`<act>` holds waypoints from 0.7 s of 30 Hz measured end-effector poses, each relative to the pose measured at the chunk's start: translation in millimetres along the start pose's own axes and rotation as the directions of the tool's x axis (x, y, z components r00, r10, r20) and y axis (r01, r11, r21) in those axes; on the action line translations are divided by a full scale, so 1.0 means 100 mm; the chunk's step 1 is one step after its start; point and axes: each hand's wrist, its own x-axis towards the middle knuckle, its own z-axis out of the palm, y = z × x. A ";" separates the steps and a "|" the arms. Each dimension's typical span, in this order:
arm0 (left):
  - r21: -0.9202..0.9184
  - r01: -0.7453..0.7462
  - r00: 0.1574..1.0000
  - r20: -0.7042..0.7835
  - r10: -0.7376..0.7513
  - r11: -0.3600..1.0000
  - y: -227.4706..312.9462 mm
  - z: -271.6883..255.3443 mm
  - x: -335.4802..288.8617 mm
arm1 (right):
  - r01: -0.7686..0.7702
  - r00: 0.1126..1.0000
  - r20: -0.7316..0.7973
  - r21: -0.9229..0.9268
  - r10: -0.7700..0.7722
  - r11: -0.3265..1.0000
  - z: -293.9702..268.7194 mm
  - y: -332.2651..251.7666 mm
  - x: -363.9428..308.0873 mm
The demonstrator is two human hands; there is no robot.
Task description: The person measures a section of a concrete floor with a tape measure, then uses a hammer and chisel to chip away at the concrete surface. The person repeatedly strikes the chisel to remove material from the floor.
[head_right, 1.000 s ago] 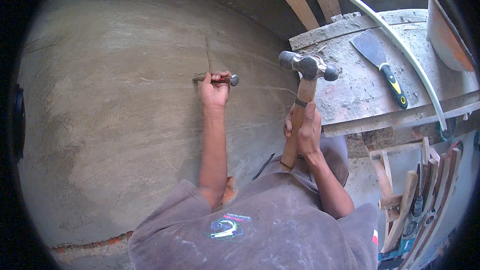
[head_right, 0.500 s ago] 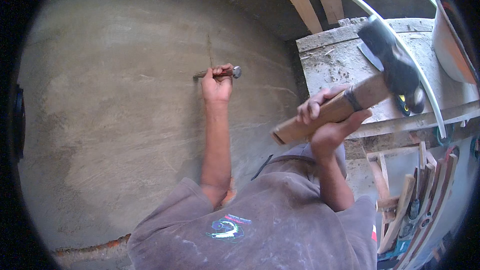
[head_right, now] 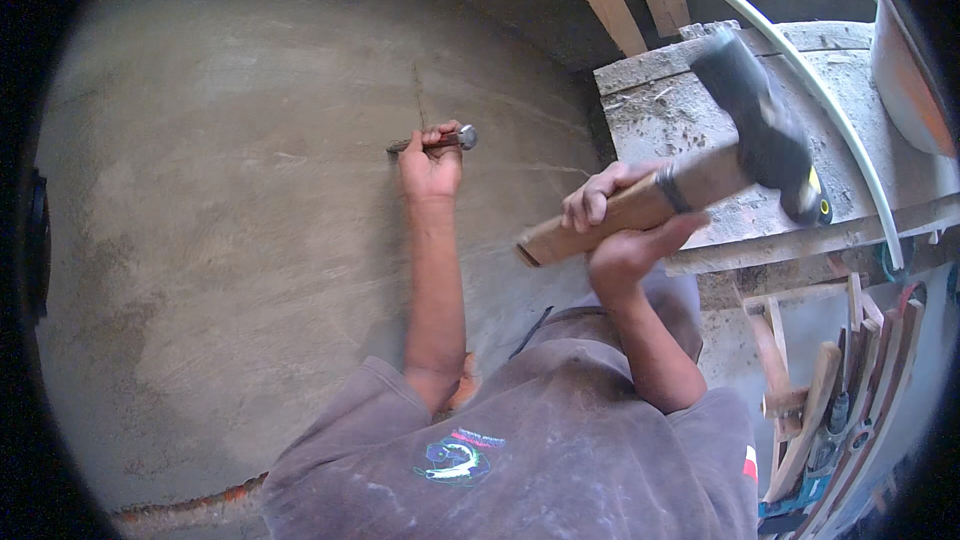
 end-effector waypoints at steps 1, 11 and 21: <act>-0.006 0.006 1.000 -0.003 -0.006 1.000 0.00 -0.01 0.01 | 0.078 0.997 0.007 -0.007 -0.078 0.997 0.02 0.12 -0.02; 0.194 0.274 0.961 -0.017 -0.276 0.942 -0.24 -0.61 -0.16 | -0.515 0.828 -0.119 -0.548 0.549 0.659 -0.76 0.18 -0.53; 0.348 0.169 0.986 -0.059 -0.158 0.922 -0.30 -0.46 -0.32 | -0.449 0.821 -0.032 -0.654 0.570 0.609 -0.57 -0.24 -0.63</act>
